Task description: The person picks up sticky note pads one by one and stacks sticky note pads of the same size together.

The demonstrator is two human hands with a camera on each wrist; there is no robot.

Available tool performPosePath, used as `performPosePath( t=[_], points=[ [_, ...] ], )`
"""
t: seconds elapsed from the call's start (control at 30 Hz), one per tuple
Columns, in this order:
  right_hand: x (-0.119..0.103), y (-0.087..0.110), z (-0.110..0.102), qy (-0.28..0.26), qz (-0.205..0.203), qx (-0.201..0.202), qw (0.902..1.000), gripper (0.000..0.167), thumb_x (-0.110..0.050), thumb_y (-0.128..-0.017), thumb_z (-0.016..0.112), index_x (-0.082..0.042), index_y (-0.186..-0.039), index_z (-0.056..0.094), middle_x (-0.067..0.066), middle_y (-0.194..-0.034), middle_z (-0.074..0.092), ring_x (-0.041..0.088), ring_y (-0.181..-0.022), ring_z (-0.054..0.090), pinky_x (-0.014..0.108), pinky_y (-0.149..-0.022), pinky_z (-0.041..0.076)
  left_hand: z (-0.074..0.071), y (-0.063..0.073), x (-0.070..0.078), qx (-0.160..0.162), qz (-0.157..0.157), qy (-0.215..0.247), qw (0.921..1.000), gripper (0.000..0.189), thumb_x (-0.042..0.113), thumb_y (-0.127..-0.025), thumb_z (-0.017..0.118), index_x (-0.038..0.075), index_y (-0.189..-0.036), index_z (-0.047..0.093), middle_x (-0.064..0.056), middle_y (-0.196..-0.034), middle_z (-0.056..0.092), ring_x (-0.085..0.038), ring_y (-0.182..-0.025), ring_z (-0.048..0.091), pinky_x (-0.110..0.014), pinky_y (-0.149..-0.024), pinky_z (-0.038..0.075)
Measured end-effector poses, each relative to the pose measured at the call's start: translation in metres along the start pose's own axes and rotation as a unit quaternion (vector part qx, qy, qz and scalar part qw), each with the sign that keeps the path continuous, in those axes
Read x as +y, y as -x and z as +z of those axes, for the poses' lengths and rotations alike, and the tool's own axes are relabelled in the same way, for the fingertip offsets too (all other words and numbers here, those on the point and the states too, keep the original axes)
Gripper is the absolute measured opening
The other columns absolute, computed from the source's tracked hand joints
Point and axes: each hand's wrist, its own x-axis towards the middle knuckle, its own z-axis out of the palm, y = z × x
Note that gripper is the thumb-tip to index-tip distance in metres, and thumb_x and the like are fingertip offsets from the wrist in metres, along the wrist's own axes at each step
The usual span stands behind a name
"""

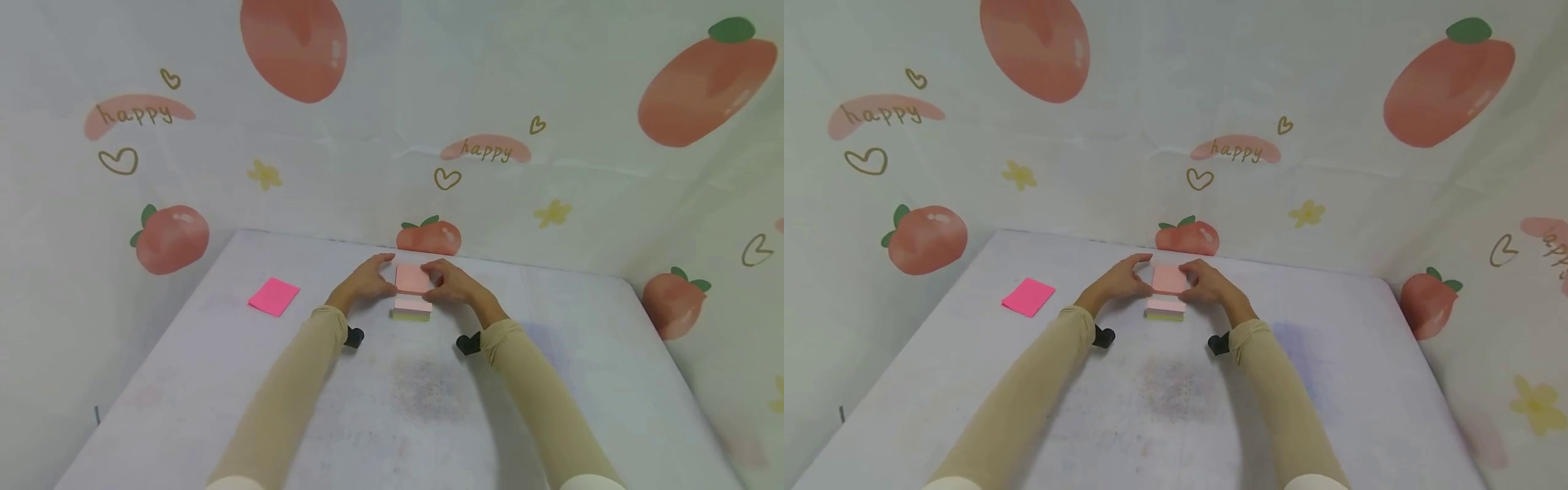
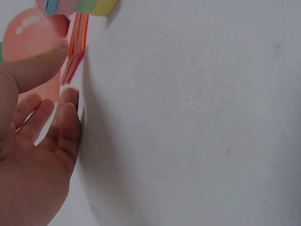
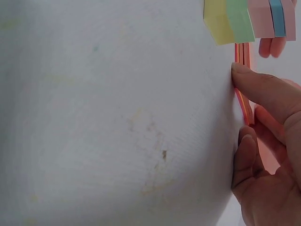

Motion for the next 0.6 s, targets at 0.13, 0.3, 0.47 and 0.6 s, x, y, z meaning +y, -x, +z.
performPosePath(
  t=[0.13,0.3,0.47,0.6],
  points=[
    [0.000,0.000,0.001,0.002,-0.003,0.001,1.0000,0.070,-0.028,-0.088,0.078,-0.013,-0.150,0.049,0.012,-0.141,0.052,0.027,-0.112,0.054,0.042,-0.101,0.048,-0.001,0.003,0.002,0.028,0.009,-0.005,0.9995,0.075,0.027,-0.093,0.073,0.012,-0.157,0.037,-0.012,-0.164,0.037,-0.031,-0.154,0.033,-0.048,-0.127,0.027],
    [0.001,0.001,0.000,0.005,-0.011,0.002,0.9999,0.070,-0.028,-0.088,0.078,-0.011,-0.150,0.049,0.012,-0.140,0.052,0.026,-0.108,0.055,0.039,-0.096,0.048,-0.002,0.004,0.010,0.074,0.034,-0.087,0.9928,0.072,0.038,-0.097,0.068,0.011,-0.156,0.038,-0.011,-0.162,0.039,-0.034,-0.148,0.040,-0.048,-0.123,0.035],
    [0.002,0.001,0.000,0.010,-0.022,0.007,0.9997,0.070,-0.026,-0.087,0.079,-0.010,-0.149,0.050,0.012,-0.138,0.053,0.025,-0.104,0.056,0.036,-0.093,0.047,-0.001,0.010,0.019,0.122,0.046,-0.234,0.9633,0.083,0.058,-0.096,0.061,0.015,-0.160,0.030,-0.004,-0.168,0.028,-0.035,-0.150,0.034,-0.055,-0.119,0.037],
    [0.002,0.000,0.001,0.011,-0.026,0.005,0.9996,0.071,-0.027,-0.087,0.079,-0.010,-0.150,0.049,0.012,-0.140,0.052,0.025,-0.104,0.056,0.036,-0.092,0.047,-0.001,0.016,0.020,0.139,0.042,-0.294,0.9449,0.091,0.068,-0.095,0.054,0.020,-0.164,0.019,0.000,-0.173,0.014,-0.035,-0.158,0.020,-0.056,-0.127,0.023]
  ],
)
